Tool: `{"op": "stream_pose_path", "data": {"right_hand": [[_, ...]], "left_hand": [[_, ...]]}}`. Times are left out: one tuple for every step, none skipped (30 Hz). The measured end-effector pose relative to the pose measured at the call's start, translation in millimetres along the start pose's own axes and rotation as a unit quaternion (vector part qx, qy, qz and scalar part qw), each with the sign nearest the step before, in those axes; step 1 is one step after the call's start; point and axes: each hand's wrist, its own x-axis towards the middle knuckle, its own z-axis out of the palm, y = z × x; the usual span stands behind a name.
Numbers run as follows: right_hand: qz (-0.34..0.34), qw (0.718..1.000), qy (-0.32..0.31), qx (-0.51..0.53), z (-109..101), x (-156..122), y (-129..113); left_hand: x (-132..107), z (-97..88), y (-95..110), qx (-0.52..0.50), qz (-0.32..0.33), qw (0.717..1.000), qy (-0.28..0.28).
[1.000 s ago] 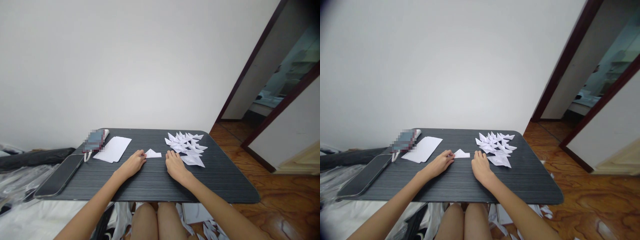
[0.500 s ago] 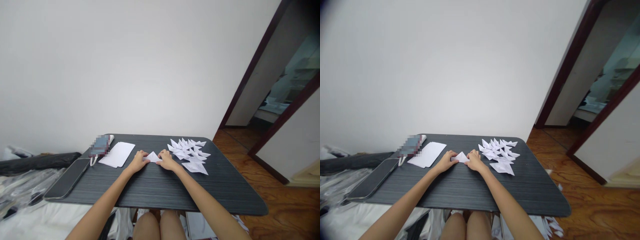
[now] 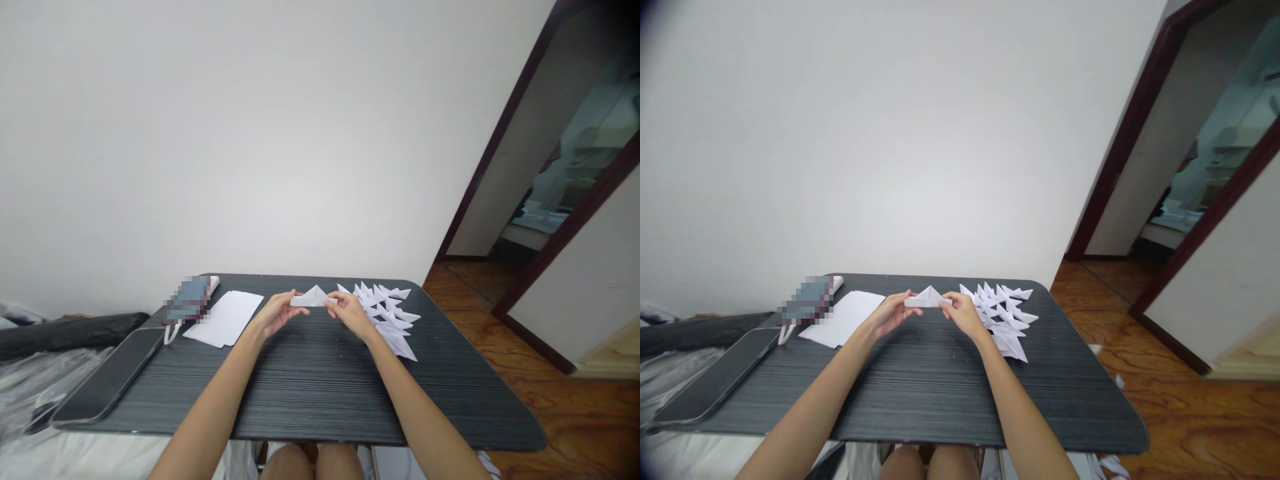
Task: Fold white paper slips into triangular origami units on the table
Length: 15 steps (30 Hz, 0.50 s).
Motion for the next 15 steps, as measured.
{"op": "stream_pose_path", "data": {"right_hand": [[0.003, 1.000, 0.008, -0.002, -1, 0, -1], [0.007, 1.000, 0.016, -0.001, -2, 0, -1], [0.011, 1.000, 0.022, 0.004, -2, 0, 0], [0.013, 1.000, 0.025, 0.009, -2, 1, 0], [0.015, 0.999, 0.025, 0.014, -3, 1, 1], [0.015, 0.999, 0.024, 0.019, -3, 2, 3], [0.014, 0.999, 0.021, 0.023, -4, 2, 4], [0.012, 0.999, 0.019, 0.027, -4, 3, 5], [0.011, 0.999, 0.017, 0.029, -5, 3, 5], [0.009, 0.999, 0.017, 0.030, -5, 2, 6], [0.009, 0.999, 0.016, 0.030, -6, 2, 6], [0.009, 0.999, 0.016, 0.031, -6, 1, 5], [0.011, 0.999, 0.013, 0.034, -6, 1, 4], [0.014, 0.999, 0.008, 0.042, -6, 0, 3], [0.021, 0.998, 0.006, 0.061, -6, 0, 2]], "left_hand": [[-2, 0.4, -3, -0.012, -0.013, 1.000, -0.007], [-3, 0.6, -5, -0.022, -0.022, 0.999, -0.013], [-5, 0.6, -7, -0.028, -0.028, 0.999, -0.019], [-7, 0.5, -9, -0.031, -0.033, 0.999, -0.025], [-8, 0.3, -9, -0.031, -0.038, 0.998, -0.031], [-9, 0.0, -10, -0.026, -0.045, 0.998, -0.035], [-9, -0.2, -10, -0.019, -0.051, 0.998, -0.037], [-9, -0.5, -10, -0.010, -0.057, 0.998, -0.036], [-9, -0.8, -10, 0.002, -0.061, 0.998, -0.031], [-9, -1.2, -11, 0.014, -0.060, 0.998, -0.023], [-8, -1.5, -11, 0.028, -0.054, 0.998, -0.013], [-8, -1.8, -12, 0.043, -0.043, 0.998, -0.003], [-7, -2.2, -13, 0.059, -0.027, 0.998, 0.007], [-6, -2.4, -14, 0.076, -0.009, 0.997, 0.014], [-6, -2.7, -14, 0.094, 0.008, 0.995, 0.019]]}}
